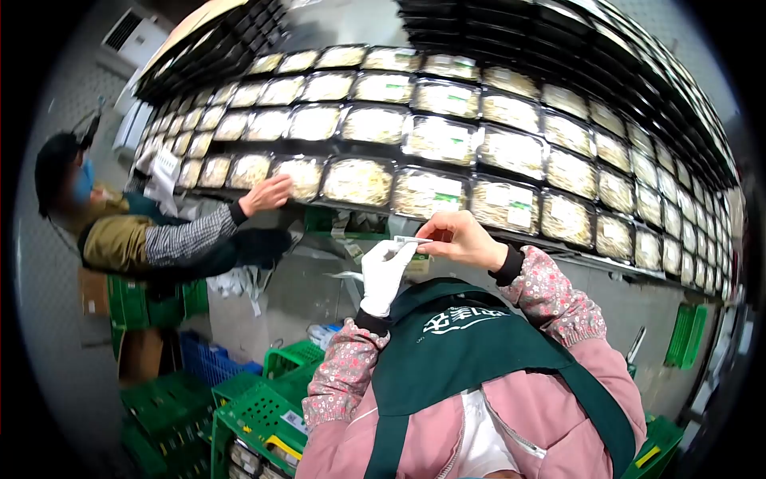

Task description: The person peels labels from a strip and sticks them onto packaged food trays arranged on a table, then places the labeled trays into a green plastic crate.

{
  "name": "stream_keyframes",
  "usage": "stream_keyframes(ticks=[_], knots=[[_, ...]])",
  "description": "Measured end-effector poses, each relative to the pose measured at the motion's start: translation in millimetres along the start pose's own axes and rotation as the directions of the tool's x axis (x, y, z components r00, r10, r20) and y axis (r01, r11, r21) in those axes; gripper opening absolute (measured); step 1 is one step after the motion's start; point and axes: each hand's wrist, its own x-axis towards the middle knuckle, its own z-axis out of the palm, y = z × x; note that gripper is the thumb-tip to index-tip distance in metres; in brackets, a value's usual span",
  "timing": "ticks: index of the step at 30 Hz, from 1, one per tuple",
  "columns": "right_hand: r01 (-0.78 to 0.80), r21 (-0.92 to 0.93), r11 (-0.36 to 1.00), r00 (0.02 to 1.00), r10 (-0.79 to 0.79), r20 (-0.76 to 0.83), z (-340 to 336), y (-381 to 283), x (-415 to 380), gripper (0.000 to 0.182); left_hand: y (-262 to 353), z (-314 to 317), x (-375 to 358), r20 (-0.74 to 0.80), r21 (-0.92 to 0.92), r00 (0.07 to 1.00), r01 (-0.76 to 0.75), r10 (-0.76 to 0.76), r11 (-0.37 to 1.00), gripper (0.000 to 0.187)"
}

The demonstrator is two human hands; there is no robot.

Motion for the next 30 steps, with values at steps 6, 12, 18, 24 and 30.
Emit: stream_keyframes(ticks=[6, 12, 18, 24, 30], knots=[[-0.263, 0.356, 0.897, 0.963, 0.268, 0.034, -17.2, -4.6, -19.0, 0.018, 29.9, 15.5, -1.6, 0.242, -0.220, 0.965, -0.051, 0.105, 0.974, 0.035], [0.030, 0.012, 0.999, 0.998, -0.029, -0.061, 5.7, 16.0, 19.9, 0.013, 15.9, -7.1, 5.2, 0.094, -0.086, 0.994, -0.042, 0.050, 0.995, 0.013], [0.136, -0.073, 0.988, 0.882, -0.155, -0.445, -45.9, 63.4, 154.8, 0.015, -11.6, -65.8, 6.1, 0.314, -0.166, 0.941, 0.181, -0.122, 0.969, 0.044], [-0.315, -0.318, 0.894, 0.919, 0.203, -0.338, -93.7, 148.6, 274.6, 0.027, -19.8, -132.8, 25.0, 0.201, -0.334, 0.964, 0.235, -0.175, 0.913, 0.049], [-0.318, -0.841, 0.436, 0.945, 0.077, -0.318, -68.3, 153.5, 277.1, 0.046, -12.5, -158.0, 59.3, 0.260, -0.348, 0.950, 0.260, -0.173, 0.901, 0.048]])
